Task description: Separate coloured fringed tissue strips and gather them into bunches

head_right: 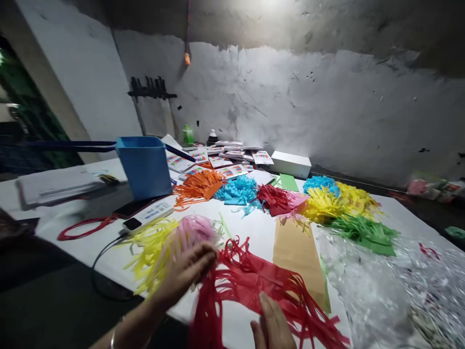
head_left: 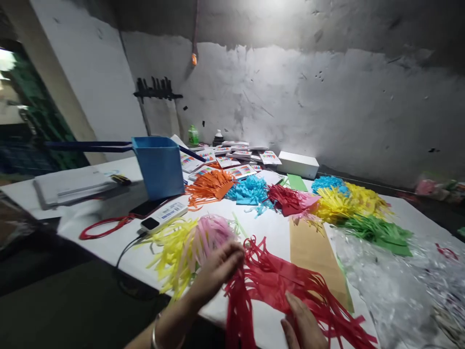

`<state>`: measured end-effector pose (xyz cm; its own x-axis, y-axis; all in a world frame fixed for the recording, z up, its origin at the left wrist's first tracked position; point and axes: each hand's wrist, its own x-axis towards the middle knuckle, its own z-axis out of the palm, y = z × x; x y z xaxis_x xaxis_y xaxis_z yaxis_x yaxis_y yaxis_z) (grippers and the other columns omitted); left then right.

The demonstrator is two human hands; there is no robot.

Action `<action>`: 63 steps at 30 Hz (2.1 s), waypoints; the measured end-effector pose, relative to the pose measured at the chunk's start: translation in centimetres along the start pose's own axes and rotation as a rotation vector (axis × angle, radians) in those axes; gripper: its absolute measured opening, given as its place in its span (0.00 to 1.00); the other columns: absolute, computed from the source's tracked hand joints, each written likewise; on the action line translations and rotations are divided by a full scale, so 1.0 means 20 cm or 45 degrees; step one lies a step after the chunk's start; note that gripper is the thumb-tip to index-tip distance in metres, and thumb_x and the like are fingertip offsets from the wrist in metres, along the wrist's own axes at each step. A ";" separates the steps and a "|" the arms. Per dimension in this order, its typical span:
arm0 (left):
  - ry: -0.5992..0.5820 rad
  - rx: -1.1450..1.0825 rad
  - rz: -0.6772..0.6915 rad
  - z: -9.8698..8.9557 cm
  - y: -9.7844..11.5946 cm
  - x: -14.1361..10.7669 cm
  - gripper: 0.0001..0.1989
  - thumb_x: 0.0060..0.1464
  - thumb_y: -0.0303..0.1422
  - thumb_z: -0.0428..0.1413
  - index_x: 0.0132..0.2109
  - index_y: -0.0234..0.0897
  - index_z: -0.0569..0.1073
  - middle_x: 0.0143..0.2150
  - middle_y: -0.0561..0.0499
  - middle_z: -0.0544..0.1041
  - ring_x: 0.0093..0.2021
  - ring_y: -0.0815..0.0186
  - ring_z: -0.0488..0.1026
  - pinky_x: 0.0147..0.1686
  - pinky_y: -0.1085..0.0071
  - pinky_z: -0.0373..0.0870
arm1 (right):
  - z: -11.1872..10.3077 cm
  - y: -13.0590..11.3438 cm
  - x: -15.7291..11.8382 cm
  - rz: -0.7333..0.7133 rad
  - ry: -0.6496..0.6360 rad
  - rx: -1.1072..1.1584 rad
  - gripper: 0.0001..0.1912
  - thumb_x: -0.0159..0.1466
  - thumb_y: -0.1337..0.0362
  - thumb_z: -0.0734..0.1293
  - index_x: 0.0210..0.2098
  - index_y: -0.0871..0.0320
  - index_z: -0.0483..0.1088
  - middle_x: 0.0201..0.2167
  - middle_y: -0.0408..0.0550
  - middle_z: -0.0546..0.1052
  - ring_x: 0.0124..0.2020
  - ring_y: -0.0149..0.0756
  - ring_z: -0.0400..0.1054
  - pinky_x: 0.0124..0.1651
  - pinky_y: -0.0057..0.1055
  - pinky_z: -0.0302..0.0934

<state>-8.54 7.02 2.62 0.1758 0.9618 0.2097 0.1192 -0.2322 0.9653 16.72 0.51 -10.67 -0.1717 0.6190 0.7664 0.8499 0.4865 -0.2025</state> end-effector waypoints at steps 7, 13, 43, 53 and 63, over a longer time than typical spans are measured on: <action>0.618 0.777 0.303 -0.52 0.25 0.43 0.26 0.59 0.46 0.55 0.56 0.30 0.68 0.56 0.35 0.72 0.61 0.45 0.63 0.62 0.46 0.57 | 0.08 0.19 0.00 -0.580 -0.178 -0.430 0.25 0.68 0.50 0.62 0.51 0.66 0.74 0.49 0.59 0.80 0.46 0.48 0.79 0.41 0.38 0.75; -0.900 0.775 0.555 0.15 0.02 0.04 0.22 0.63 0.38 0.55 0.62 0.41 0.68 0.59 0.44 0.75 0.56 0.57 0.73 0.57 0.64 0.68 | 0.00 0.14 -0.11 -0.635 -0.190 -0.455 0.21 0.68 0.53 0.62 0.49 0.62 0.75 0.47 0.56 0.81 0.45 0.45 0.79 0.43 0.36 0.74; -0.552 1.283 -0.009 0.49 -0.20 -0.02 0.11 0.64 0.23 0.44 0.41 0.35 0.71 0.42 0.42 0.77 0.36 0.57 0.78 0.35 0.66 0.67 | -0.19 -0.03 0.09 0.384 -0.154 -0.352 0.14 0.71 0.67 0.56 0.32 0.54 0.68 0.25 0.45 0.74 0.29 0.40 0.69 0.37 0.38 0.57; -0.591 1.393 -0.069 0.50 -0.17 0.02 0.09 0.65 0.25 0.46 0.43 0.35 0.71 0.43 0.43 0.78 0.40 0.55 0.79 0.37 0.65 0.69 | -0.45 0.13 -0.01 0.329 0.042 -0.964 0.19 0.63 0.70 0.57 0.51 0.61 0.71 0.50 0.63 0.78 0.47 0.60 0.73 0.59 0.71 0.43; -0.508 1.370 0.016 0.47 -0.22 0.02 0.11 0.62 0.20 0.47 0.44 0.35 0.72 0.42 0.43 0.78 0.39 0.56 0.78 0.36 0.64 0.71 | -0.26 -0.12 0.12 -0.275 -0.218 -0.300 0.21 0.62 0.69 0.61 0.54 0.63 0.71 0.53 0.49 0.78 0.53 0.42 0.74 0.50 0.37 0.72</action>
<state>0.28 7.09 -3.01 0.4575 0.8887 -0.0311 0.8550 -0.4300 0.2901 16.88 -2.35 -5.17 -0.4237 0.6216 0.6588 0.8730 0.4742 0.1140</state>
